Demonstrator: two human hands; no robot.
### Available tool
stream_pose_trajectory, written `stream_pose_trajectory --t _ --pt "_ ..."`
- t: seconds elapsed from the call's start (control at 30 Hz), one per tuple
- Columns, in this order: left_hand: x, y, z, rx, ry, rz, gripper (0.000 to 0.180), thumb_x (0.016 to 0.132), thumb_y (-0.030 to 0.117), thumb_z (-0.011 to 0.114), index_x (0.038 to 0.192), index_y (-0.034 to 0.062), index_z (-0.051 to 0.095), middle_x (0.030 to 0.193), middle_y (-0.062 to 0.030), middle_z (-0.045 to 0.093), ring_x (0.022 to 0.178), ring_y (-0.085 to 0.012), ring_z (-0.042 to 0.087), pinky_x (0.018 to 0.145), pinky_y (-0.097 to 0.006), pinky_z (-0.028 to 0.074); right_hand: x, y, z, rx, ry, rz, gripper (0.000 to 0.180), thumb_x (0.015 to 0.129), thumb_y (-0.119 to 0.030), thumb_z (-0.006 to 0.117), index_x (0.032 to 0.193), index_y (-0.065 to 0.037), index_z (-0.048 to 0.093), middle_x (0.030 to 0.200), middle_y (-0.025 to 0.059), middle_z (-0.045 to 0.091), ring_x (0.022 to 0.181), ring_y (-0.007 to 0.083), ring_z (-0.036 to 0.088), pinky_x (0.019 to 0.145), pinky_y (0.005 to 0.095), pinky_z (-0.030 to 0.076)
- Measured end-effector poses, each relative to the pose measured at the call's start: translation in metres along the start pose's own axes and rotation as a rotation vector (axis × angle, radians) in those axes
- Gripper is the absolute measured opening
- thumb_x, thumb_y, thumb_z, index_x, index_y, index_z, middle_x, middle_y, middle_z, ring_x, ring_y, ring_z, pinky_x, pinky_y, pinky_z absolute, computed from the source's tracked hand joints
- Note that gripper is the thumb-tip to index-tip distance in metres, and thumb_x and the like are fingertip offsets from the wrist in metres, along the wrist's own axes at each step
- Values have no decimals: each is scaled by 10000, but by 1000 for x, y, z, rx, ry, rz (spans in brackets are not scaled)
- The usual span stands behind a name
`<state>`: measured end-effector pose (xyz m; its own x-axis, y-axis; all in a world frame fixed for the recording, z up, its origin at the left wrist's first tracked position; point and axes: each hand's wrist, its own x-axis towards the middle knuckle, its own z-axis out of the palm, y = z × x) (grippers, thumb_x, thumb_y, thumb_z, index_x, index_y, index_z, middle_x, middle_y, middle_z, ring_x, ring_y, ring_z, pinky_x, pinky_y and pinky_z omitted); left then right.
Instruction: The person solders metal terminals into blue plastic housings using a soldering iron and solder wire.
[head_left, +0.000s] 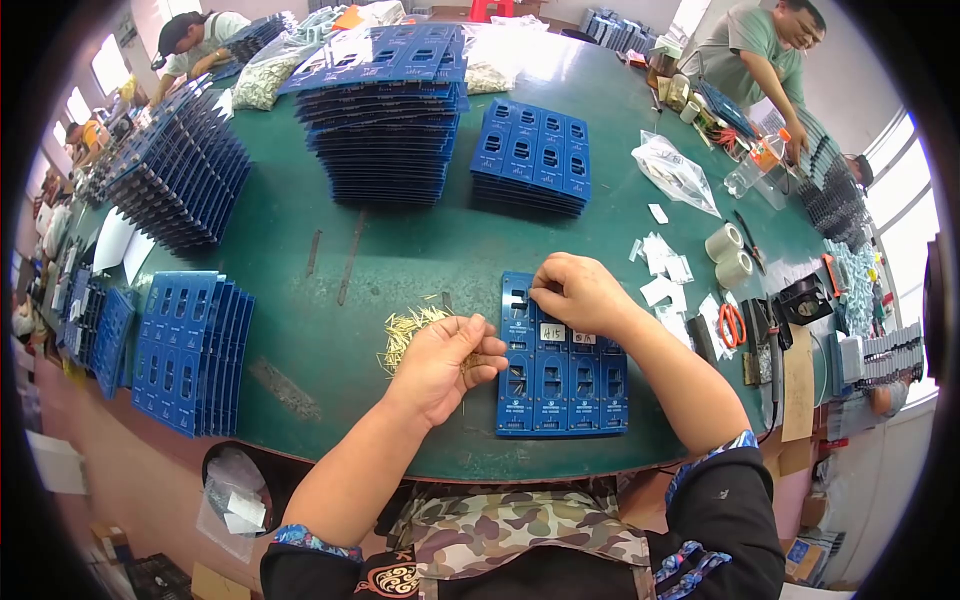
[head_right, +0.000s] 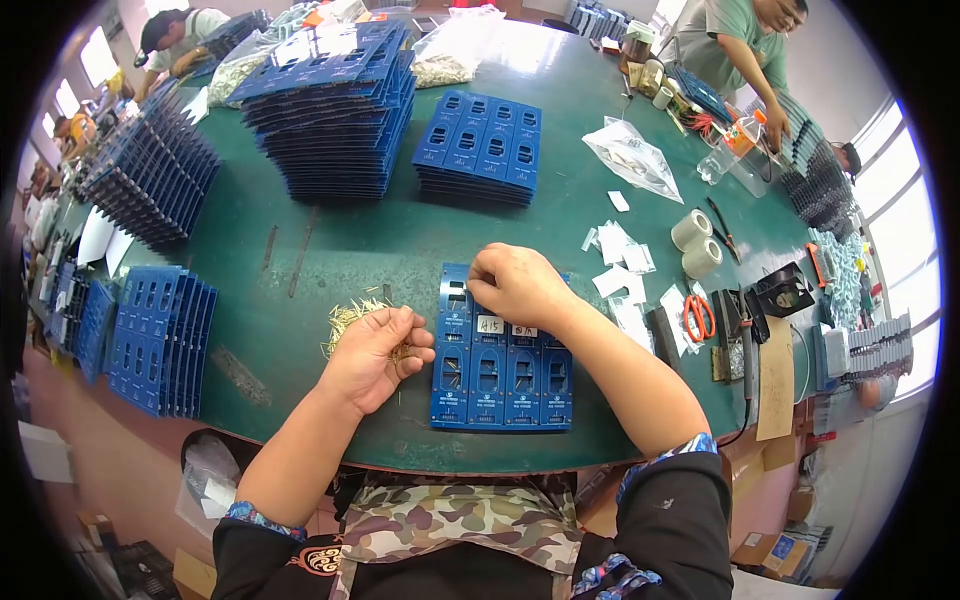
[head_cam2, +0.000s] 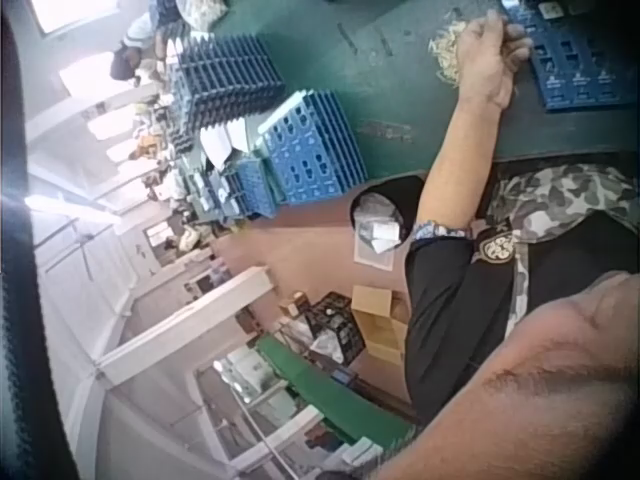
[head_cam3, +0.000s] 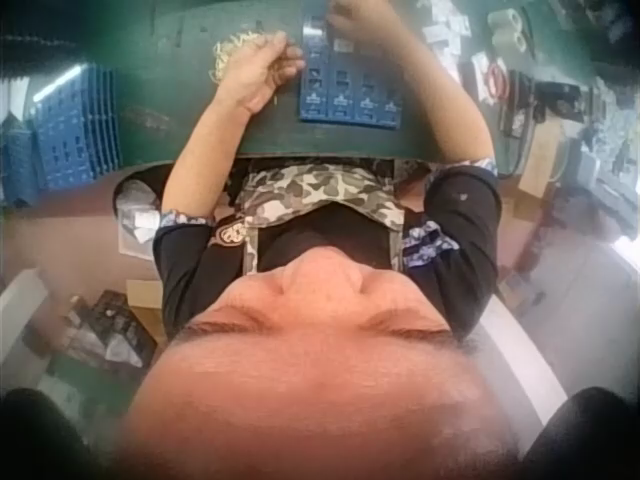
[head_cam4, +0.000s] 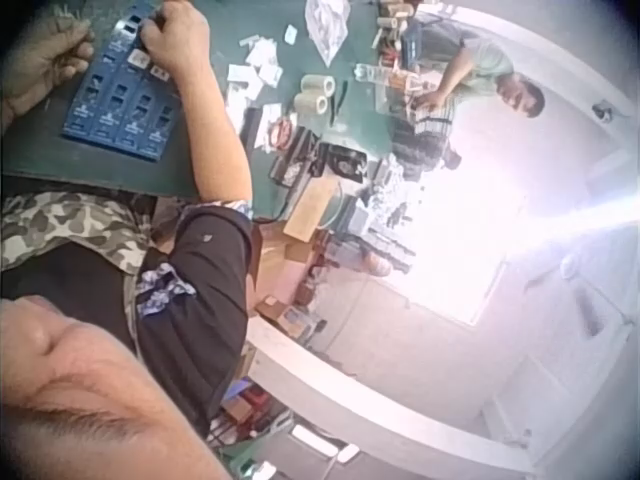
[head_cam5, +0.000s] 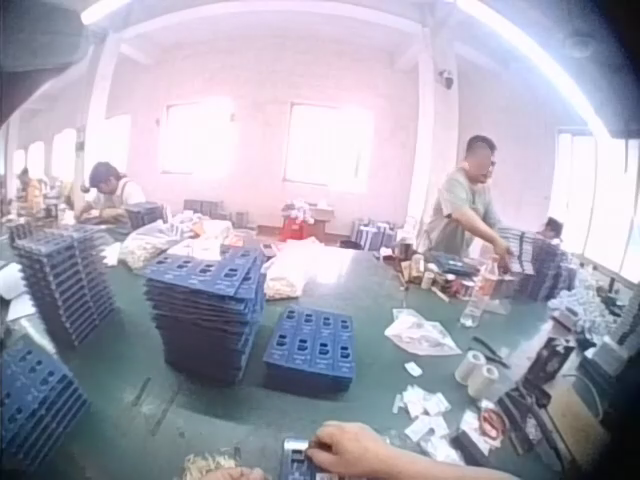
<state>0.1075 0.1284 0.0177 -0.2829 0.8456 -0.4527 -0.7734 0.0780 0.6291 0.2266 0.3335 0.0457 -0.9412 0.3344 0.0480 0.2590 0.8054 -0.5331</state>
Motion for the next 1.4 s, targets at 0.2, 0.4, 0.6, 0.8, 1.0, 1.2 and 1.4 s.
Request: stream_pose_trajectory --t 0.2,0.4,0.6,0.8,1.0,1.2,1.4 --pt "1 0 -2 -2 0 -4 208 975 240 608 966 33 621 826 -79 688 692 -172 687 575 -227 573 2 -2 -1 -12 -5 4 166 807 -181 636 827 -21 675 871 144 658 845 330 643 776 415 510" --pt "0 0 -1 -10 -6 2 204 974 235 609 967 32 622 826 -79 687 695 -173 688 573 -228 572 3 -5 -4 -3 -32 36 165 805 -177 631 826 -19 676 881 149 665 859 332 644 784 418 509" --pt "-1 1 -2 39 -26 0 248 986 269 597 1002 22 587 877 -83 671 743 -158 670 622 -222 565 3 -6 -2 -22 -27 25 167 811 -179 626 828 -21 679 885 146 662 866 333 645 793 422 511" --pt "-1 0 -1 53 -9 -4 268 985 291 597 1004 24 591 870 -79 673 738 -154 670 610 -222 554 3 -1 4 -81 -5 -92 171 836 -201 631 840 -39 688 878 126 654 865 328 642 788 421 517" --pt "-2 2 -3 40 -21 -13 291 987 304 593 1017 14 591 866 -83 672 735 -161 672 610 -226 553 -9 -3 3 -88 101 -190 143 849 -180 659 920 -69 713 895 93 644 845 306 646 748 397 525" --pt "0 1 -5 -37 -3 -20 230 1000 241 570 994 18 624 850 -92 691 738 -186 694 603 -242 577 -22 -12 8 -224 126 -245 133 843 -163 674 941 -86 719 881 70 626 809 285 649 708 390 527" --pt "-2 4 0 -97 -18 -7 201 998 171 555 1065 -10 610 958 -144 688 854 -234 703 729 -287 606 -26 -15 9 -224 130 -187 133 847 -164 661 939 -86 717 867 71 619 812 287 648 708 401 528"
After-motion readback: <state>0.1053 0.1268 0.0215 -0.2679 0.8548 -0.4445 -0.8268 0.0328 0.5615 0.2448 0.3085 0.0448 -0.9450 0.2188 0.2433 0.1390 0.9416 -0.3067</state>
